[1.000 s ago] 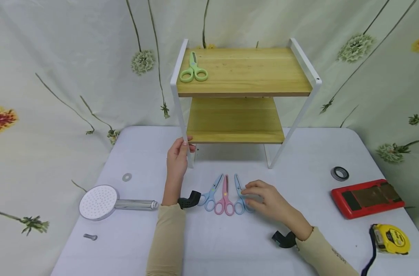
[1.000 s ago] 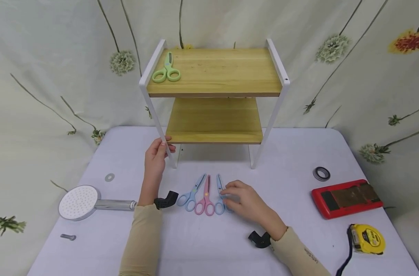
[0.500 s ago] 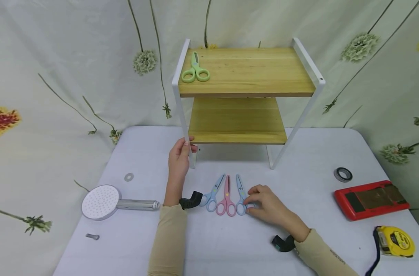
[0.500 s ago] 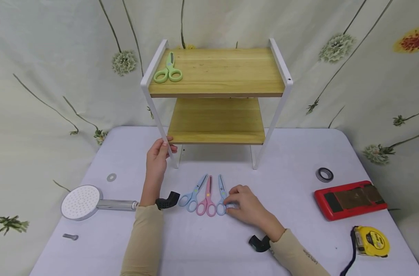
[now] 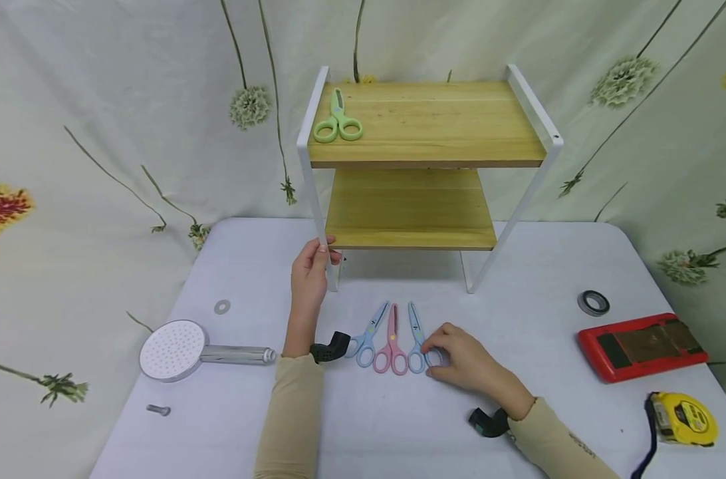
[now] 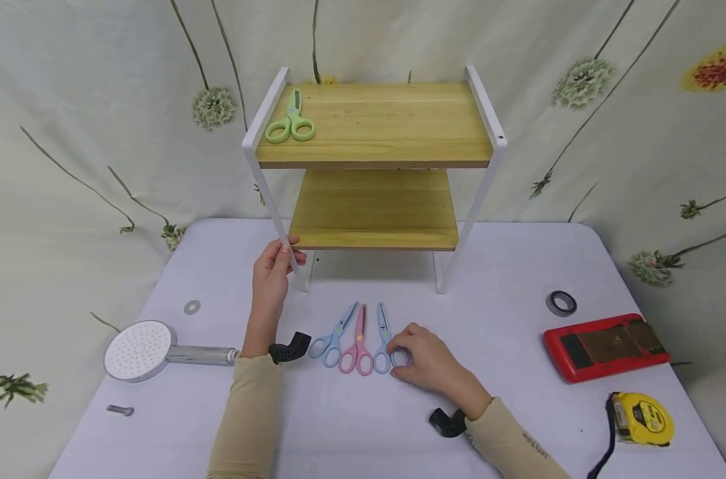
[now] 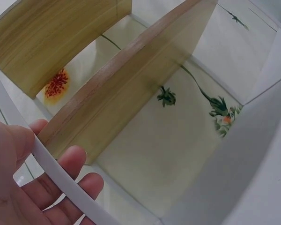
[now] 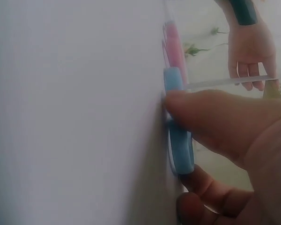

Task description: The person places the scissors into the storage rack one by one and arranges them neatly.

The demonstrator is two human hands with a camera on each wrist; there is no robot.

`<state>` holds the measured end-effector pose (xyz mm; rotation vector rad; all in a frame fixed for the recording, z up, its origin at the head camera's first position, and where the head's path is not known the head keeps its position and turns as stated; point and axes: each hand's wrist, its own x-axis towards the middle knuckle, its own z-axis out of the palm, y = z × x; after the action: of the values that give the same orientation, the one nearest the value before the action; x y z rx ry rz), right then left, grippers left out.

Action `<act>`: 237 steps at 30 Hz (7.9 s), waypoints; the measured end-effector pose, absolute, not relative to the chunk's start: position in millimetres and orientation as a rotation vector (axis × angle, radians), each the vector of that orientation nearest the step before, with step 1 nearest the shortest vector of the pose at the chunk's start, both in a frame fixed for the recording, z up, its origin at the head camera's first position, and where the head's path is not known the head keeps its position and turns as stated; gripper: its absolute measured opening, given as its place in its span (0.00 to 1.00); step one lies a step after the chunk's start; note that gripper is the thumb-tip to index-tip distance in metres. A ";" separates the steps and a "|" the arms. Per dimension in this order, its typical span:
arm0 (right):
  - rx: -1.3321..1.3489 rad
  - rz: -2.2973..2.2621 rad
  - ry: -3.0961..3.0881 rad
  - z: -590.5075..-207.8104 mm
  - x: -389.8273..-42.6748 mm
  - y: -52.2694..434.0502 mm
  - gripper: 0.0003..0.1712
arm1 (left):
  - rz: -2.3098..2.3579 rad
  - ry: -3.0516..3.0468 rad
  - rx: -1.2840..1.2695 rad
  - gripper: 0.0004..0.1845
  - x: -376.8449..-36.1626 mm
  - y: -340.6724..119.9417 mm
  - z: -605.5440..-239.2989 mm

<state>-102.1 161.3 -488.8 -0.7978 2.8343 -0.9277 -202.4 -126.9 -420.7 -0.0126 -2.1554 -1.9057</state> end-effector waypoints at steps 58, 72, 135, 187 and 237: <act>-0.568 -1.456 2.184 -483.6 -109.7 178.7 0.20 | -1.927 -2.129 -0.016 0.16 -202.4 -128.1 -421.9; -0.817 -1.480 2.360 -474.7 -109.9 175.4 0.15 | -1.940 -2.136 -0.012 0.16 -202.5 -129.7 -422.2; -0.997 -0.747 3.082 -183.0 -275.2 116.6 0.20 | -1.930 -2.110 -0.009 0.16 -202.8 -127.2 -424.5; -1.079 -0.659 3.146 -189.5 -268.7 110.7 0.20 | -1.918 -2.118 -0.008 0.16 -203.4 -127.4 -425.6; -1.320 -1.439 2.683 -450.0 -124.9 126.6 0.12 | -1.947 -2.086 -0.032 0.16 -204.1 -126.1 -424.4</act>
<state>-124.9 126.6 -450.0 -1.3196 2.6828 -1.4392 -204.1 -126.1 -424.4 -0.0323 -2.0864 -1.9475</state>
